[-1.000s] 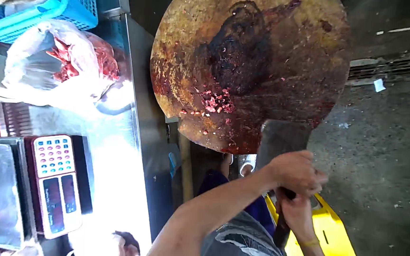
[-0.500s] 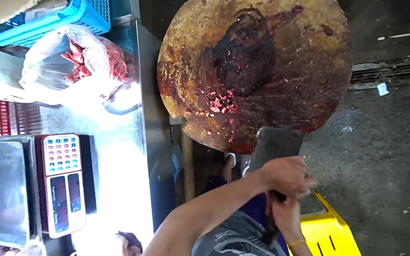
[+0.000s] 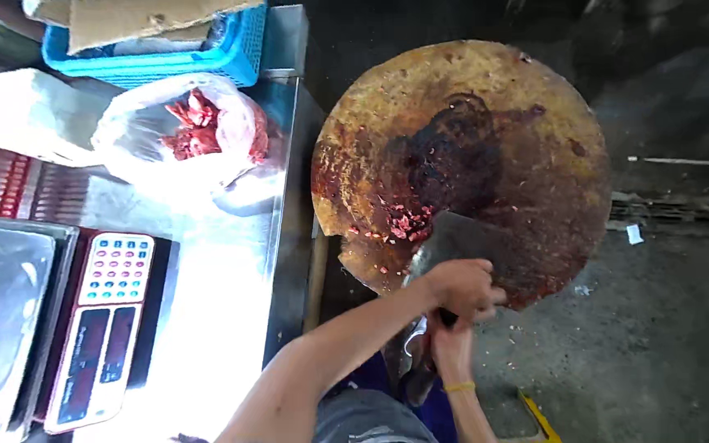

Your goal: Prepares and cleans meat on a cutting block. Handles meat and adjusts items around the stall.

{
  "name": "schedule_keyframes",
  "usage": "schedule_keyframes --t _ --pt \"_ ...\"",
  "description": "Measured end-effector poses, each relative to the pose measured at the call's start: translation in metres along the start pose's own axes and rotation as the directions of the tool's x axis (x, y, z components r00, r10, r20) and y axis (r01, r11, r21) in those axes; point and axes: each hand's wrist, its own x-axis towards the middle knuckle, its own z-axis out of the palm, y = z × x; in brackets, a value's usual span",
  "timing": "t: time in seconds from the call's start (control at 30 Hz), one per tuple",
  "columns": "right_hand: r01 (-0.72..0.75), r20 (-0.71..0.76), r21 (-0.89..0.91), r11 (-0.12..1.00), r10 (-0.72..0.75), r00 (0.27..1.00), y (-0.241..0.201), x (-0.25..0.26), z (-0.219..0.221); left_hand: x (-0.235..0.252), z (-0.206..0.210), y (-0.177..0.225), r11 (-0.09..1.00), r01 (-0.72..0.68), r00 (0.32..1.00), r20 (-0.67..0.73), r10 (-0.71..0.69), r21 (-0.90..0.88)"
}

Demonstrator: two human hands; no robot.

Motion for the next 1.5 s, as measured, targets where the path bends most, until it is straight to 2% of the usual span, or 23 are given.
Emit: schedule_keyframes --t 0.07,0.17,0.3,0.37,0.43,0.47,0.53,0.6,0.8,0.83,0.87,0.93,0.97,1.03,1.13,1.17,1.2,1.27,1.3,1.33,1.37,1.47,1.5 --pt "0.003 0.043 -0.081 0.997 0.0 0.999 -0.022 0.02 0.01 -0.007 -0.017 -0.022 0.996 0.064 0.997 -0.036 -0.062 0.055" --pt "0.061 0.042 -0.265 0.962 -0.051 0.998 -0.033 0.029 -0.021 0.012 -0.012 -0.02 0.993 0.117 0.984 -0.142 -0.111 0.035" --pt "-0.104 -0.103 -0.486 0.867 0.062 0.993 -0.047 0.055 -0.071 0.068 -0.007 -0.011 0.978 0.187 0.969 -0.145 -0.198 -0.091" --pt "-0.082 -0.133 -0.535 0.841 0.012 0.991 -0.057 0.078 -0.078 0.085 -0.019 -0.023 0.967 0.215 0.955 -0.178 -0.236 -0.134" --pt "-0.005 -0.063 -0.626 0.78 -0.045 0.997 -0.069 0.092 -0.066 0.071 -0.034 -0.035 0.94 0.285 0.922 -0.212 -0.322 -0.187" --pt "0.033 -0.008 -0.683 0.729 -0.052 0.999 -0.076 0.093 -0.058 0.055 -0.037 -0.037 0.916 0.338 0.888 -0.249 -0.386 -0.215" --pt "0.115 0.115 -0.787 0.606 -0.039 0.993 -0.089 0.095 -0.043 0.027 -0.029 -0.042 0.889 0.42 0.787 -0.414 -0.457 -0.182" --pt "0.18 0.197 -0.83 0.528 -0.024 0.98 -0.098 0.102 -0.037 0.012 -0.029 -0.046 0.849 0.502 0.728 -0.448 -0.519 -0.167" --pt "0.359 0.329 -0.809 0.465 -0.147 0.933 -0.147 0.172 -0.044 0.048 -0.079 -0.089 0.786 0.587 0.626 -0.505 -0.594 -0.196" --pt "0.417 0.392 -0.799 0.433 -0.15 0.908 -0.15 0.18 -0.042 0.043 -0.081 -0.091 0.758 0.611 0.583 -0.519 -0.625 -0.228" --pt "0.484 0.472 -0.786 0.384 -0.134 0.872 -0.151 0.183 -0.042 0.037 -0.076 -0.087 0.721 0.635 0.51 -0.55 -0.661 -0.277" --pt "0.604 0.605 -0.751 0.267 -0.088 0.791 -0.163 0.188 -0.04 0.027 -0.061 -0.077 0.637 0.694 0.303 -0.667 -0.681 -0.335" --pt "0.645 0.645 -0.731 0.223 -0.081 0.759 -0.171 0.193 -0.035 0.023 -0.062 -0.079 0.6 0.72 0.23 -0.697 -0.68 -0.349" --pt "0.67 0.67 -0.719 0.185 -0.072 0.739 -0.189 0.208 -0.029 0.027 -0.075 -0.09 0.539 0.739 0.174 -0.657 -0.733 -0.405" --pt "0.663 0.66 -0.717 0.215 -0.099 0.745 -0.209 0.229 0.003 0.02 -0.108 -0.124 0.504 0.768 0.191 -0.611 -0.768 -0.395" --pt "0.666 0.668 -0.718 0.201 -0.072 0.741 -0.211 0.23 0.01 0.016 -0.108 -0.125 0.487 0.774 0.16 -0.619 -0.769 -0.404" --pt "0.684 0.689 -0.711 0.163 -0.033 0.724 -0.212 0.23 0.012 0.014 -0.102 -0.12 0.456 0.78 0.09 -0.644 -0.759 -0.429" --pt "0.738 0.742 -0.669 0.084 0.041 0.669 -0.215 0.229 0.01 0.015 -0.08 -0.103 0.392 0.78 -0.108 -0.722 -0.684 -0.487" --pt "0.762 0.765 -0.644 0.067 0.05 0.642 -0.216 0.231 0.008 0.016 -0.074 -0.099 0.374 0.778 -0.171 -0.743 -0.647 -0.505" --pt "0.774 0.776 -0.63 0.064 0.045 0.629 -0.218 0.235 0.007 0.019 -0.075 -0.1 0.364 0.773 -0.196 -0.741 -0.642 -0.52" --pt "0.768 0.772 -0.635 0.083 0.029 0.635 -0.222 0.24 0.009 0.018 -0.082 -0.105 0.36 0.767 -0.177 -0.715 -0.676 -0.531" --pt "0.717 0.726 -0.667 0.203 -0.043 0.687 -0.228 0.243 0.03 0.006 -0.113 -0.132 0.398 0.777 -0.001 -0.633 -0.774 -0.488" --pt "0.709 0.719 -0.669 0.221 -0.047 0.693 -0.228 0.242 0.034 0.002 -0.117 -0.135 0.419 0.777 0.031 -0.636 -0.771 -0.47"
